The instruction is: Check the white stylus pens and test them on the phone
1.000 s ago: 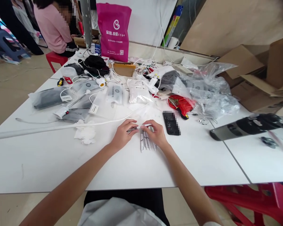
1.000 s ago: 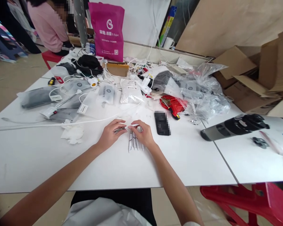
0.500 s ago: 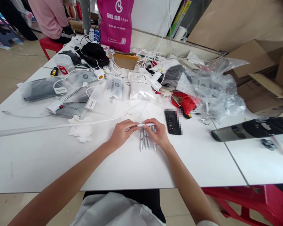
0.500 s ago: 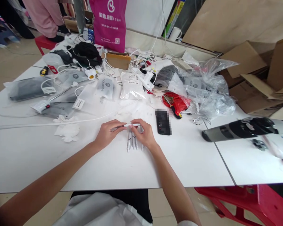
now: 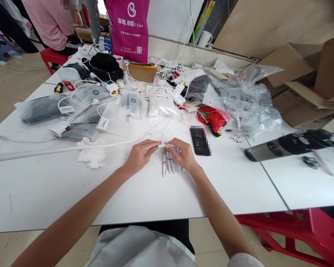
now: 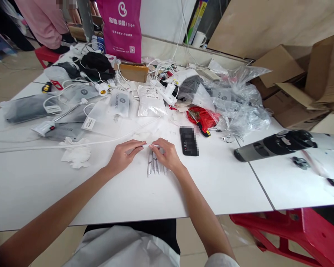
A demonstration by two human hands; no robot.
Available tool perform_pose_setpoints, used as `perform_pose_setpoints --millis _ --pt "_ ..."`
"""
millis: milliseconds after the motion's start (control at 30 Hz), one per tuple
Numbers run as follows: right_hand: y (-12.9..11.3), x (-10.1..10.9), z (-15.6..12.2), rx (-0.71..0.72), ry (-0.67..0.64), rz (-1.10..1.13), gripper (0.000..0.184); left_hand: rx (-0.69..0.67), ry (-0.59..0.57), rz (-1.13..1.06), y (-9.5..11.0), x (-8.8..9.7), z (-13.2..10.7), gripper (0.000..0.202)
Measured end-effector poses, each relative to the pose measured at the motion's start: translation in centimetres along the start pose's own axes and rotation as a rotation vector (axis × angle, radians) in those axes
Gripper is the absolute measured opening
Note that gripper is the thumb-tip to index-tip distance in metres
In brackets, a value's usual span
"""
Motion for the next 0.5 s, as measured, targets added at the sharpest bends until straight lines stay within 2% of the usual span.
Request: perform_pose_setpoints --millis 133,233,300,433,500 --pt "0.1 0.0 0.0 -0.020 -0.041 0.022 0.030 -0.022 0.036 0.077 -0.1 0.7 0.4 0.022" --pt "0.2 -0.3 0.0 -0.079 -0.076 0.014 0.037 -0.052 -0.009 0.157 -0.1 1.3 0.6 0.017" --pt "0.2 -0.5 -0.1 -0.105 -0.099 0.006 0.035 -0.076 -0.028 0.188 0.0 1.6 0.7 0.016" --pt "-0.1 -0.7 -0.2 -0.035 -0.059 0.024 0.028 -0.094 0.001 0.163 0.3 1.6 0.8 0.014" --pt "-0.2 -0.7 -0.3 -0.044 -0.037 0.026 0.028 -0.115 0.012 0.154 0.4 1.5 0.7 0.013"
Point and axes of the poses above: each hand's wrist, its own z-axis towards the middle knuckle, its own x-axis out of the back of the hand, y = z × x, the point moved 1 cm from there along z, towards the middle knuckle, and after that the axes turned 7 degrees about -z, right-handed, at the moved point
